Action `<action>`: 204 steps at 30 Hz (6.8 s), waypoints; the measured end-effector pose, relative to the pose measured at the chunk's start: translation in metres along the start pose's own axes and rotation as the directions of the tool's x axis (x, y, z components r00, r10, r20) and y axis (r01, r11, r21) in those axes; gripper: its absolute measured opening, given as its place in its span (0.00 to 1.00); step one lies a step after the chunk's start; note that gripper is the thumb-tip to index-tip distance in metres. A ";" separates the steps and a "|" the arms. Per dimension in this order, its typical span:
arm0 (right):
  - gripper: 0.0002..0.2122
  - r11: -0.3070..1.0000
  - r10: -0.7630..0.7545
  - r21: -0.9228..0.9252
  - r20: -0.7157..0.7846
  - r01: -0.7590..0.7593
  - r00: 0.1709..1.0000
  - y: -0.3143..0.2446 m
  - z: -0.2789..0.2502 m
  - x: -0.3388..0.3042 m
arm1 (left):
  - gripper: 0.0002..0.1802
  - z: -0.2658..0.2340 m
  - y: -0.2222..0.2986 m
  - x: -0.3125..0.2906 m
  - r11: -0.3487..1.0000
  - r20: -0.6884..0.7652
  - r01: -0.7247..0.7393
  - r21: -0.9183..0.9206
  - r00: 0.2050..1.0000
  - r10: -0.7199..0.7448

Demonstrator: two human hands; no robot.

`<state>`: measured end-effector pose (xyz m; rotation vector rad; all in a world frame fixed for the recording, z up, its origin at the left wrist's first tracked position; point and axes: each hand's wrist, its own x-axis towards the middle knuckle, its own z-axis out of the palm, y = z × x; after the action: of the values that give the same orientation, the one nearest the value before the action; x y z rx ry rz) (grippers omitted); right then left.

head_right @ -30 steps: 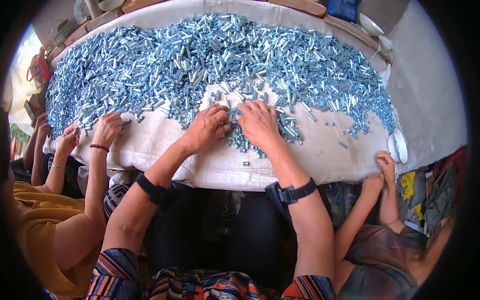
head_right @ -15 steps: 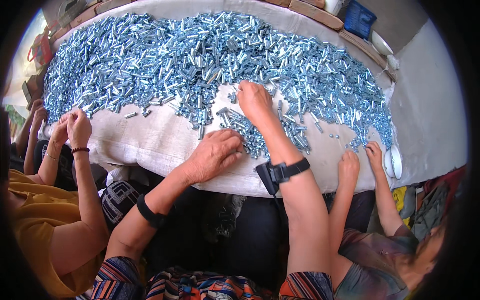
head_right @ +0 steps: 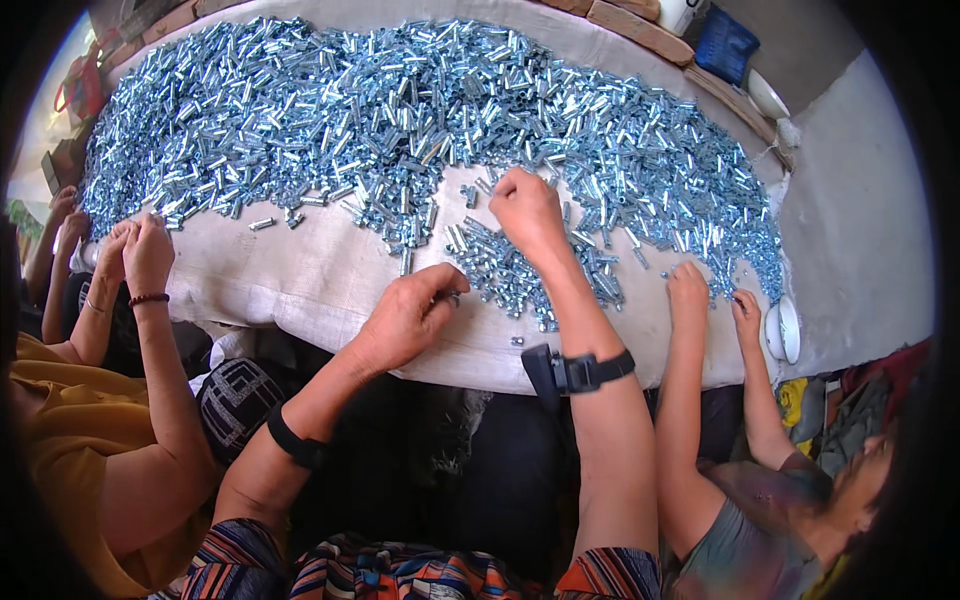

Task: Sorting and inspecting small metal screws from a large pile on a table.

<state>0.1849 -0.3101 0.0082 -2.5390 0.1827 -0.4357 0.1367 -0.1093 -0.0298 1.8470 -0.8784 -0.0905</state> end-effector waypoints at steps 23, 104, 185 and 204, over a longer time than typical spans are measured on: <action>0.04 0.593 0.105 0.743 0.311 -0.311 0.944 -0.032 -0.037 -0.204 | 0.07 0.003 0.041 -0.067 0.377 0.301 0.424 -0.823 0.890 -0.344; 0.05 -0.257 0.061 0.866 0.457 -0.429 0.887 -0.033 -0.012 -0.260 | 0.04 0.010 0.062 -0.100 0.635 0.348 0.349 -0.690 0.928 -0.132; 0.02 0.664 0.118 0.650 0.397 -0.369 0.910 -0.029 -0.033 -0.226 | 0.06 -0.039 -0.013 -0.036 0.931 -0.297 0.221 0.292 0.946 -0.131; 0.08 0.956 -0.205 -0.203 0.056 0.212 0.977 -0.060 0.078 -0.041 | 0.11 -0.038 -0.049 0.008 0.745 -0.315 0.305 0.593 0.939 -0.134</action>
<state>0.1752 -0.2123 -0.0322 -2.7836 -0.0576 -0.4746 0.1849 -0.0756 -0.0504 2.5313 -0.5249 0.3376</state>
